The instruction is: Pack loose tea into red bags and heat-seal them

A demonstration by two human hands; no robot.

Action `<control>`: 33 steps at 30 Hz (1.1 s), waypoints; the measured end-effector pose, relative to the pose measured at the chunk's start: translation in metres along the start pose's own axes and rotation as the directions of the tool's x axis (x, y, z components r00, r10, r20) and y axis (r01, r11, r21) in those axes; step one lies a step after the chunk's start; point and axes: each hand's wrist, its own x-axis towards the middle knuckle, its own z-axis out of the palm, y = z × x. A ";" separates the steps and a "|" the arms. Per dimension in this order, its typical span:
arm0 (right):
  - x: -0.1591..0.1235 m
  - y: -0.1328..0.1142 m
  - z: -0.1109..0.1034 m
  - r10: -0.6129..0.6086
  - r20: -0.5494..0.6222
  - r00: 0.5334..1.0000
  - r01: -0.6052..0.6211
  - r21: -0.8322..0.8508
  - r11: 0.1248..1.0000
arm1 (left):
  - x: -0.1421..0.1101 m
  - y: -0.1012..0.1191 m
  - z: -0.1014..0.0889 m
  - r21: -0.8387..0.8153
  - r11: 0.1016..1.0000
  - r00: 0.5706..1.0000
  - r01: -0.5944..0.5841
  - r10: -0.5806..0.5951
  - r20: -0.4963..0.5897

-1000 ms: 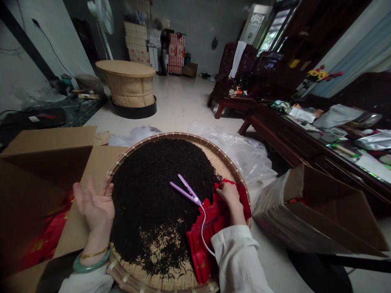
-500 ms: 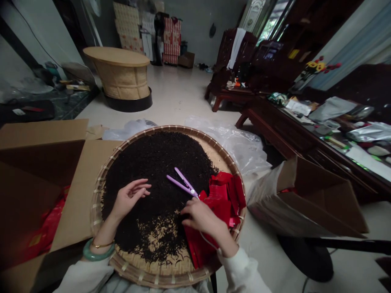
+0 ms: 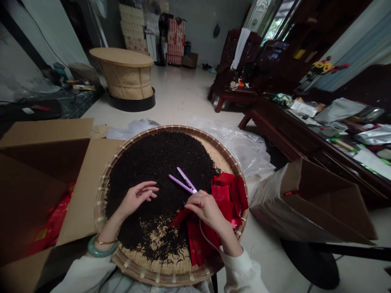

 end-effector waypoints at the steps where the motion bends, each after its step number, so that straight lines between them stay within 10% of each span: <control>1: 0.004 -0.005 -0.002 -0.045 -0.062 0.997 0.049 0.065 0.997 | -0.001 0.001 0.001 -0.009 1.000 0.998 0.019 -0.019 0.058; 7: 0.028 -0.037 0.021 -0.342 -0.121 0.932 0.362 0.246 0.899 | -0.010 0.007 0.008 0.028 0.996 0.910 0.082 -0.086 0.405; 13: 0.033 -0.033 0.053 -0.182 -0.396 0.900 0.190 -0.020 0.982 | -0.011 0.005 0.004 0.030 0.998 0.984 0.050 -0.054 0.169; 33: 0.039 -0.026 0.080 -0.311 -0.479 0.821 0.119 -0.389 0.914 | -0.007 -0.003 0.015 0.075 0.997 0.999 -0.003 -0.001 0.045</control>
